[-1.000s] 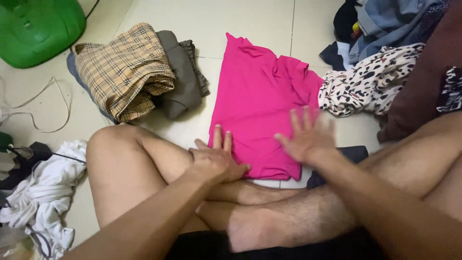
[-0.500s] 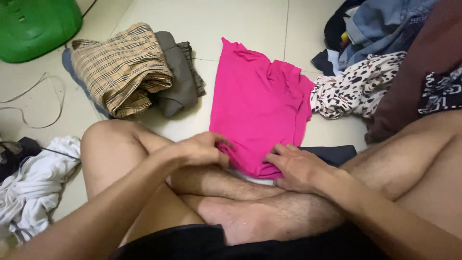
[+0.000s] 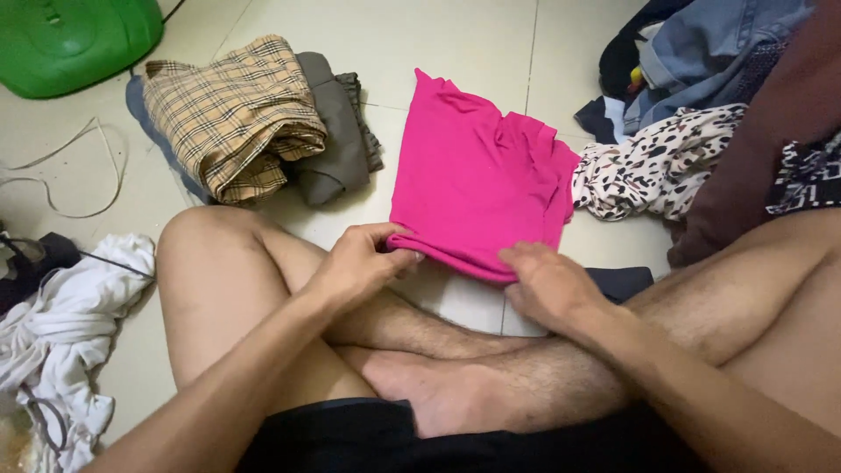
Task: Folding various items of clothing including a plaid shirt, a pink t-shirt, and patterned pants while sitting on the floor.
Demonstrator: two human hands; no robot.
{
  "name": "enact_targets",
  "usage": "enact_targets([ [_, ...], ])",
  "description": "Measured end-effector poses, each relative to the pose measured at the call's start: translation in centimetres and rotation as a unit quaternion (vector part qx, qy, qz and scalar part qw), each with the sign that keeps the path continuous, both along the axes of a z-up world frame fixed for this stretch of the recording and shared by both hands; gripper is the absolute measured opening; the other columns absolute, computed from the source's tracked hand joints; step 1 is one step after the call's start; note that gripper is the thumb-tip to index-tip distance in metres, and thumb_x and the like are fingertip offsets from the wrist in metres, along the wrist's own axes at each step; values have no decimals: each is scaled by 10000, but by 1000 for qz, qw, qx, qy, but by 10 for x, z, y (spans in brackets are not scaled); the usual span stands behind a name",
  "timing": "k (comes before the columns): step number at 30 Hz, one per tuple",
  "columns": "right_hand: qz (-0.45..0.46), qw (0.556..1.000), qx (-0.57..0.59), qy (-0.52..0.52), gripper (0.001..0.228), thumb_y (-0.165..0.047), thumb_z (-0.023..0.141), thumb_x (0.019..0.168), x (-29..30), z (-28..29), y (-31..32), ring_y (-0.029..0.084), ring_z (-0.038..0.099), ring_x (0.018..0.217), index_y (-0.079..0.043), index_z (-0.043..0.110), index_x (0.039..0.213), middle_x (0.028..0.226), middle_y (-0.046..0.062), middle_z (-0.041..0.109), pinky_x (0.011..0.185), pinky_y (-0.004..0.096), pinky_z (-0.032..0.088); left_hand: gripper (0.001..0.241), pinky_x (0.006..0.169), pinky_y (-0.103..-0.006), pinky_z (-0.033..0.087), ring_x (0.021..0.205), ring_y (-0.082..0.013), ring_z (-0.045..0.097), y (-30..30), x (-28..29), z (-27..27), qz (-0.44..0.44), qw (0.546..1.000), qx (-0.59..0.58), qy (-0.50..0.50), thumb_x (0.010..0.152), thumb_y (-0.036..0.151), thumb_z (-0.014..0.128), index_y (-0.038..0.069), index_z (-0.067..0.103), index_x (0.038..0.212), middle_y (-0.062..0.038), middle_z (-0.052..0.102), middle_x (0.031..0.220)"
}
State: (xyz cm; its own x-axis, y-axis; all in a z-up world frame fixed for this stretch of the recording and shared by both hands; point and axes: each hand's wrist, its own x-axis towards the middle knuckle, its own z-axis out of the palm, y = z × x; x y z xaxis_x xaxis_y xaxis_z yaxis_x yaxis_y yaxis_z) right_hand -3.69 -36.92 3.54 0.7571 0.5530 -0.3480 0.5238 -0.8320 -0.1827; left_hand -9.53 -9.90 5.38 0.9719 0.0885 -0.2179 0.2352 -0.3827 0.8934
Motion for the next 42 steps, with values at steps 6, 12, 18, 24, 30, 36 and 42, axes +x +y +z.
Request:
enact_targets([
  [6,-63,991,41,113,254,-235,587,805,-3,45,-24,293,685,1144,-208,741,1005,1064,29,766,1000,477,550,206,843,-353,547,843,-189,673,3,12,41,-223,954,101,173,773,290,787,176,835,938,-43,753,808],
  [12,-217,948,209,103,447,-259,682,839,36,54,-17,366,674,1139,-100,710,1256,1143,227,730,967,529,517,416,1129,-513,408,1311,-363,599,1,53,35,-58,987,7,149,798,381,737,81,781,1083,-194,722,1226],
  [18,-407,799,422,132,588,-491,724,896,68,-5,-3,275,661,1054,-44,673,1273,1100,152,698,847,448,550,672,887,-603,558,1157,-436,666,-2,96,-59,156,955,-192,164,912,426,721,-5,548,1397,-252,636,1283],
  [24,-394,871,275,104,578,-455,781,862,88,-74,-39,334,680,1110,-12,699,1223,1065,165,732,903,465,537,465,980,-453,541,1211,-298,653,-3,70,-69,170,968,-15,183,852,479,744,167,759,1196,-83,747,1153],
  [30,-411,884,201,98,517,-530,647,933,77,-68,-32,371,643,1191,-86,740,1180,1167,205,710,924,515,521,458,929,-440,575,1124,-293,698,5,76,-85,128,966,112,192,899,567,654,234,761,1196,-55,766,1060],
  [36,-370,924,82,39,551,-538,541,889,70,-63,-30,425,695,1084,-122,701,1213,1090,224,720,868,528,563,483,927,-468,568,1125,-317,697,-2,68,-69,95,963,192,162,913,551,647,195,720,1231,-105,757,1101],
  [42,-68,946,91,-303,413,-268,675,918,16,5,9,437,667,1028,0,617,1227,1086,229,635,827,547,566,483,883,-595,537,1122,-446,608,-38,21,-9,14,886,422,-193,920,280,723,-55,578,1236,-259,572,1180],
])
